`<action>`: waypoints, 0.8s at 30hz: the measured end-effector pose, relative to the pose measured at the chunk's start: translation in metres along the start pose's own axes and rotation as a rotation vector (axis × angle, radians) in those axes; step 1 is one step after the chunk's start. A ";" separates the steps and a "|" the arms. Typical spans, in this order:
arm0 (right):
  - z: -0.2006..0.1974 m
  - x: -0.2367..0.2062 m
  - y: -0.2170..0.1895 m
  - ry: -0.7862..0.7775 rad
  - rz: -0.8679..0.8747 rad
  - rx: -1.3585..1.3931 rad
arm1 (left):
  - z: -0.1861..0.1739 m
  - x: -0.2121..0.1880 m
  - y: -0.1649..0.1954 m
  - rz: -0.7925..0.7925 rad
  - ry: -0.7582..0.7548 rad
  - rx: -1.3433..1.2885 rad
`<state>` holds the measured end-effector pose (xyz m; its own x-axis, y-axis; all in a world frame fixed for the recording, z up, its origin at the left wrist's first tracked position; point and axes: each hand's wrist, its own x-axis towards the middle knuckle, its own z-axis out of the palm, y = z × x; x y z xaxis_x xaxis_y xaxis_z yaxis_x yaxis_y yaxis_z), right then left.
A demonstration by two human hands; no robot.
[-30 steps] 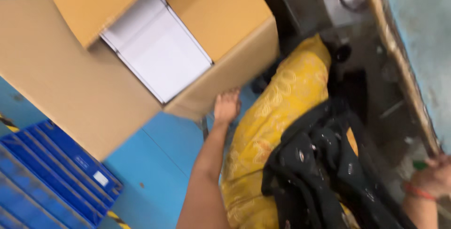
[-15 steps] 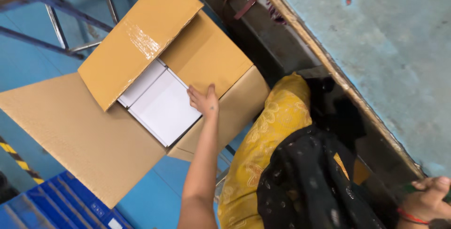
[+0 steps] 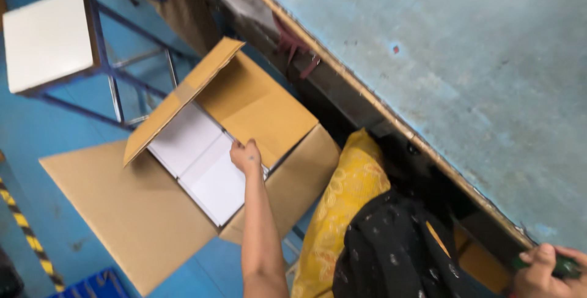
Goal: The person opens a sealed cardboard box using a green screwdriver, then removes two white boxes. They open each white box, unwrap a round white ceiling light fixture from plastic, inspect it, and place it on the table. The process is repeated for a second fixture.
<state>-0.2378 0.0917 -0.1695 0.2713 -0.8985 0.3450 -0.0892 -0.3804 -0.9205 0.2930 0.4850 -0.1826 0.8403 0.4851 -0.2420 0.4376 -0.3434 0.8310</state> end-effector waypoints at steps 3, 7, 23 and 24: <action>0.008 0.008 0.010 0.007 0.011 -0.022 | 0.005 0.000 0.021 -0.021 -0.020 -0.032; 0.010 0.011 0.001 0.007 0.038 -0.052 | 0.083 -0.001 0.081 0.462 -0.204 -0.256; 0.017 0.004 -0.019 0.076 0.085 -0.076 | 0.195 -0.050 0.105 0.770 -0.390 0.292; 0.022 0.006 -0.017 0.107 0.109 -0.085 | 0.191 -0.050 0.108 0.776 -0.394 0.277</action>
<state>-0.2138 0.0976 -0.1553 0.1525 -0.9518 0.2660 -0.1946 -0.2928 -0.9362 0.3593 0.2699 -0.1766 0.9571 -0.2545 0.1386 -0.2772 -0.6642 0.6943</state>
